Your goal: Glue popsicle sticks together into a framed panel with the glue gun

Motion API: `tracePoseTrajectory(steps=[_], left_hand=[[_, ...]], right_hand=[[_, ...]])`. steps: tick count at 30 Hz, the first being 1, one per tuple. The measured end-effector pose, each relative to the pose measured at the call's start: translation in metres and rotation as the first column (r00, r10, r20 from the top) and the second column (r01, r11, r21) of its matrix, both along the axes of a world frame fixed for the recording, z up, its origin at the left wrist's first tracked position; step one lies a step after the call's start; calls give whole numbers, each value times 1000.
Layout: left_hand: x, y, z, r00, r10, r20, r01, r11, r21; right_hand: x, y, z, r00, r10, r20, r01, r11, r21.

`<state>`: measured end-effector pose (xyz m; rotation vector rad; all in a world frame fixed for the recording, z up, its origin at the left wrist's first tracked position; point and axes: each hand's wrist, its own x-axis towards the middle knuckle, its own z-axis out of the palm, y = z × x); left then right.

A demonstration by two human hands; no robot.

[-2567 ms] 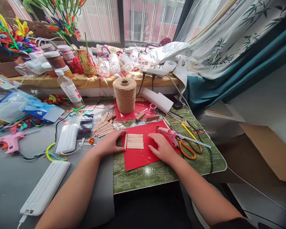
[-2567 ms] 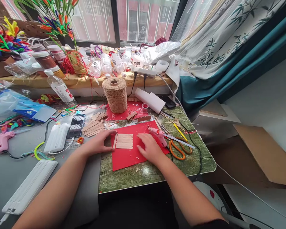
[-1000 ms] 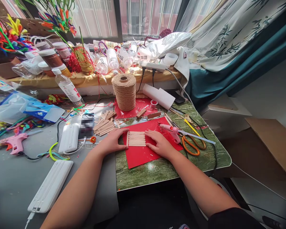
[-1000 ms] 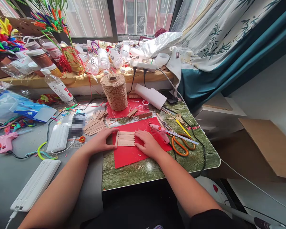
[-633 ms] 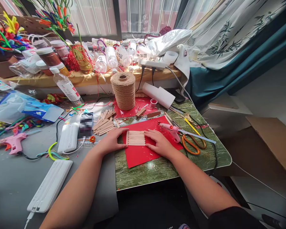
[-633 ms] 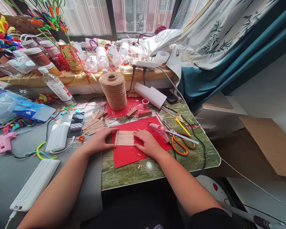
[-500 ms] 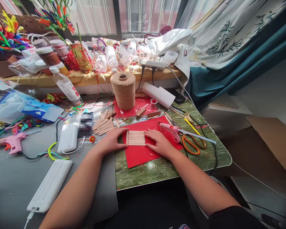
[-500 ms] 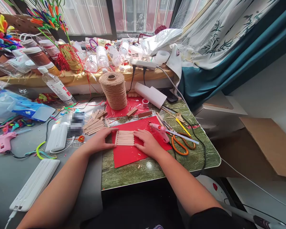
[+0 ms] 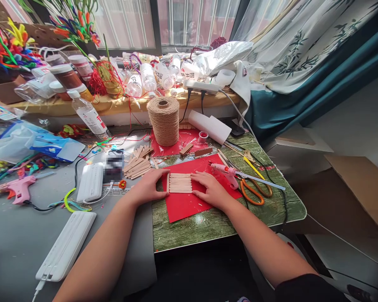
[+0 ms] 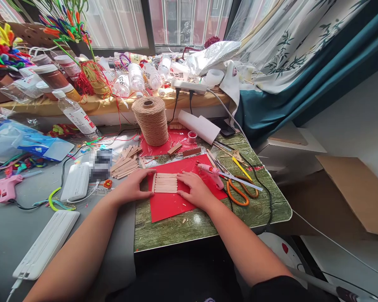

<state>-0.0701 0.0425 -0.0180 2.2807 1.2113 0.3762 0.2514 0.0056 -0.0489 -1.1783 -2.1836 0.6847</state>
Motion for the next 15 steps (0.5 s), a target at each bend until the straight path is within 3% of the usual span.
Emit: tracePoseTrajectory(steps=[15], left_hand=[[1, 1, -1, 1000, -3, 0, 3, 1000, 17]], right_hand=[[0, 0, 1, 1000, -2, 0, 2, 1000, 1]])
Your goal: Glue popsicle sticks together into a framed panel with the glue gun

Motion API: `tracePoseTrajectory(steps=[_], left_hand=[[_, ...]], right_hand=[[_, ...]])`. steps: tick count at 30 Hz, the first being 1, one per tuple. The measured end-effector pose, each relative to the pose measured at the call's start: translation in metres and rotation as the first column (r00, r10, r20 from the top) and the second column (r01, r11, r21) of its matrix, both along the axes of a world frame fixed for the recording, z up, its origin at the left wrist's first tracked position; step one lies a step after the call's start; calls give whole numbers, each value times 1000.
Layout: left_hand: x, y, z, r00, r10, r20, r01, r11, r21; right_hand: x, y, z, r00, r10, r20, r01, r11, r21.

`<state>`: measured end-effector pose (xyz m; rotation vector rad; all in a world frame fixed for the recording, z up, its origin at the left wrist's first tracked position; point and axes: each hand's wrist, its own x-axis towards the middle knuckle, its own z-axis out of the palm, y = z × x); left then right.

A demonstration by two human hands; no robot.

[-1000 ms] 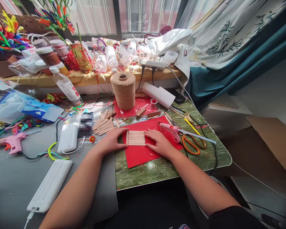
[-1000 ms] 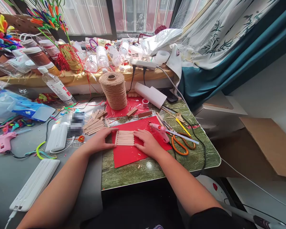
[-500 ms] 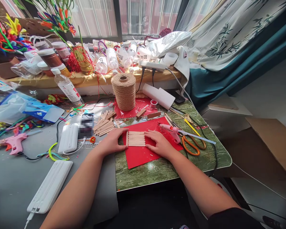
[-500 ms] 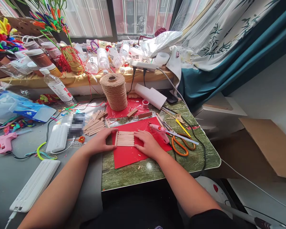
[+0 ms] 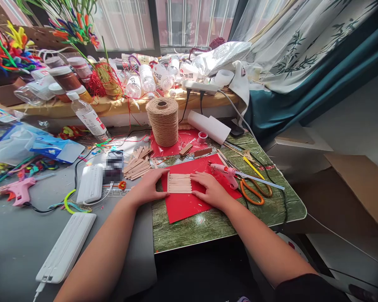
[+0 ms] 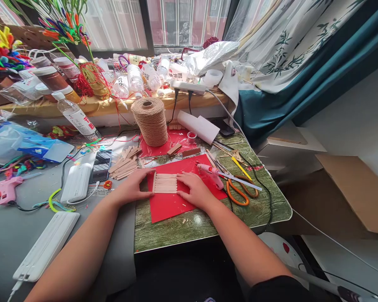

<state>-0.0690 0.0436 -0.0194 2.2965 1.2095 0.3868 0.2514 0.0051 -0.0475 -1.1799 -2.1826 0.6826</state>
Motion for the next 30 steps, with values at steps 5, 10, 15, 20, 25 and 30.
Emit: tracePoseTrajectory(steps=[5, 10, 15, 20, 25, 30], left_hand=[[1, -1, 3, 1000, 11, -13, -11, 1000, -19], [4, -2, 4, 1000, 5, -24, -5, 1000, -8], [4, -2, 3, 999, -10, -38, 10, 1000, -1], [4, -2, 2, 999, -14, -51, 15, 1000, 2], [5, -2, 4, 998, -24, -55, 24, 1000, 11], [4, -3, 5, 998, -31, -46, 32, 999, 11]], right_hand=[[0, -1, 2, 1000, -3, -9, 3, 1000, -1], [0, -1, 2, 1000, -5, -9, 5, 1000, -3], [-1, -1, 2, 1000, -3, -9, 3, 1000, -3], [-1, -1, 2, 1000, -2, -9, 2, 1000, -1], [-1, -1, 1, 1000, 3, -5, -3, 1000, -2], [-1, -1, 1, 1000, 0, 4, 0, 1000, 2]])
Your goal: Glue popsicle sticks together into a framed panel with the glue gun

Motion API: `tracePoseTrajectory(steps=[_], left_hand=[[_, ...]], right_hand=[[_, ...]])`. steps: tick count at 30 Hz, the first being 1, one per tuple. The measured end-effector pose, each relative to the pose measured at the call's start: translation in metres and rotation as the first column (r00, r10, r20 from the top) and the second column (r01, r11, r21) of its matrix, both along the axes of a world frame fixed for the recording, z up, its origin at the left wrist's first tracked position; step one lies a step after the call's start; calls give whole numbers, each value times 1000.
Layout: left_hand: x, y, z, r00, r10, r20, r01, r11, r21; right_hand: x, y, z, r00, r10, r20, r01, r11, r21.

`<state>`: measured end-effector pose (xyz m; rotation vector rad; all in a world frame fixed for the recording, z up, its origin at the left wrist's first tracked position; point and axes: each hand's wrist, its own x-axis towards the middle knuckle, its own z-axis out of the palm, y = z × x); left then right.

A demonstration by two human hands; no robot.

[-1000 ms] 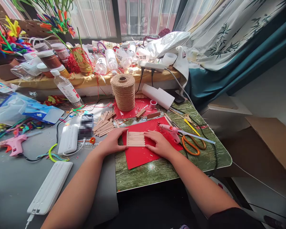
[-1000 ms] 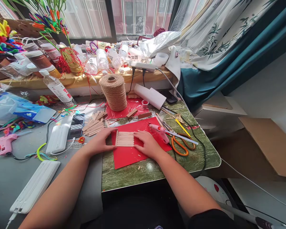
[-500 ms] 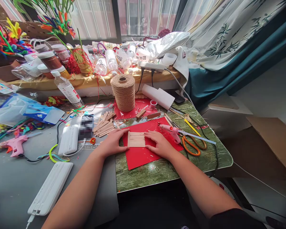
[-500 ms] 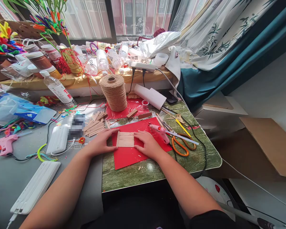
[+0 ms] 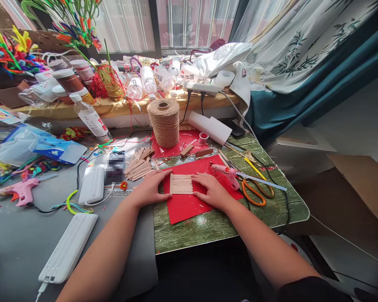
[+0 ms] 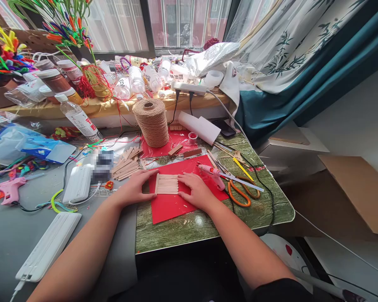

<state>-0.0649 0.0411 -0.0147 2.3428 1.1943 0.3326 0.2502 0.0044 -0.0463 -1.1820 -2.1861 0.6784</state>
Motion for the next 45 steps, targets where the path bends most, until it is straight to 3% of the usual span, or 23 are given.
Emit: tracePoseTrajectory(steps=[38, 45], left_hand=[[-2, 2, -10, 1000, 14, 15, -15, 999, 33], [-5, 2, -4, 999, -16, 49, 15, 1000, 28]], right_hand=[[-1, -1, -2, 1000, 8, 28, -8, 1000, 29], [-1, -1, -1, 1000, 12, 28, -13, 1000, 27]])
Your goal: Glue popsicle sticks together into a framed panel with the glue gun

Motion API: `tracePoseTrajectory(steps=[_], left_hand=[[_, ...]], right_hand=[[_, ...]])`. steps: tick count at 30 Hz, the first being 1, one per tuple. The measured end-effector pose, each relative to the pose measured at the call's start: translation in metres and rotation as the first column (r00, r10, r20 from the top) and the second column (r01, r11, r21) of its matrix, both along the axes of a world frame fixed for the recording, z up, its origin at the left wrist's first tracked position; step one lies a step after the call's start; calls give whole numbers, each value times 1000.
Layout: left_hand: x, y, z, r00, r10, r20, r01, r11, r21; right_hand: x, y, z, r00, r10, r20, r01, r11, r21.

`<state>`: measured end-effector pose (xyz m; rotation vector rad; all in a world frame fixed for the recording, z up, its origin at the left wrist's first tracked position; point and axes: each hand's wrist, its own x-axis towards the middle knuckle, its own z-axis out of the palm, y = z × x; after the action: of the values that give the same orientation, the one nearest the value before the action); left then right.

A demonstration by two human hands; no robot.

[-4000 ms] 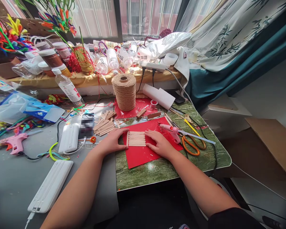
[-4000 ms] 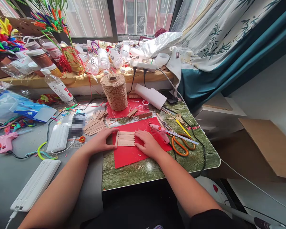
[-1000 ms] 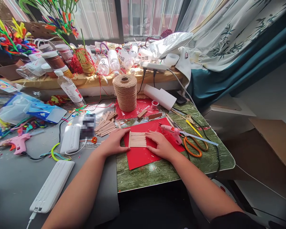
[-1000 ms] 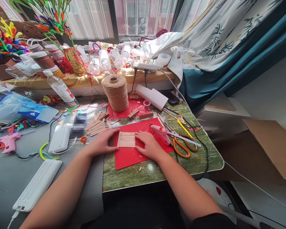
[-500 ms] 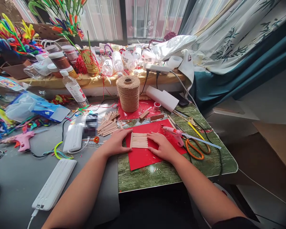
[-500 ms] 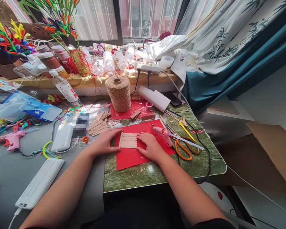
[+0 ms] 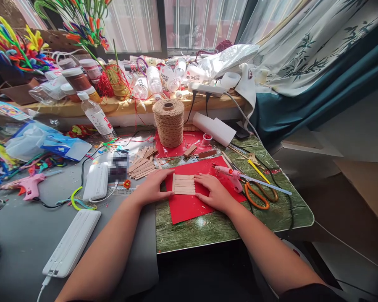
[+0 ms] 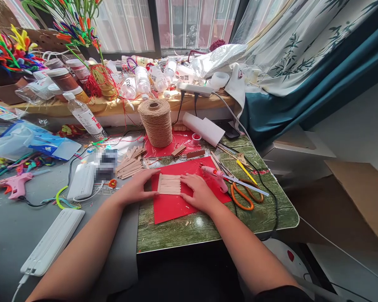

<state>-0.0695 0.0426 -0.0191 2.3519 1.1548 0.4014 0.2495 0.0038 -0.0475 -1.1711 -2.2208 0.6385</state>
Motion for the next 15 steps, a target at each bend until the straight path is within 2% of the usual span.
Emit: tracePoseTrajectory(steps=[15], left_hand=[[4, 1, 1, 998, 9, -54, -8, 1000, 24]], right_hand=[[-1, 1, 1, 1000, -3, 8, 3, 1000, -11]])
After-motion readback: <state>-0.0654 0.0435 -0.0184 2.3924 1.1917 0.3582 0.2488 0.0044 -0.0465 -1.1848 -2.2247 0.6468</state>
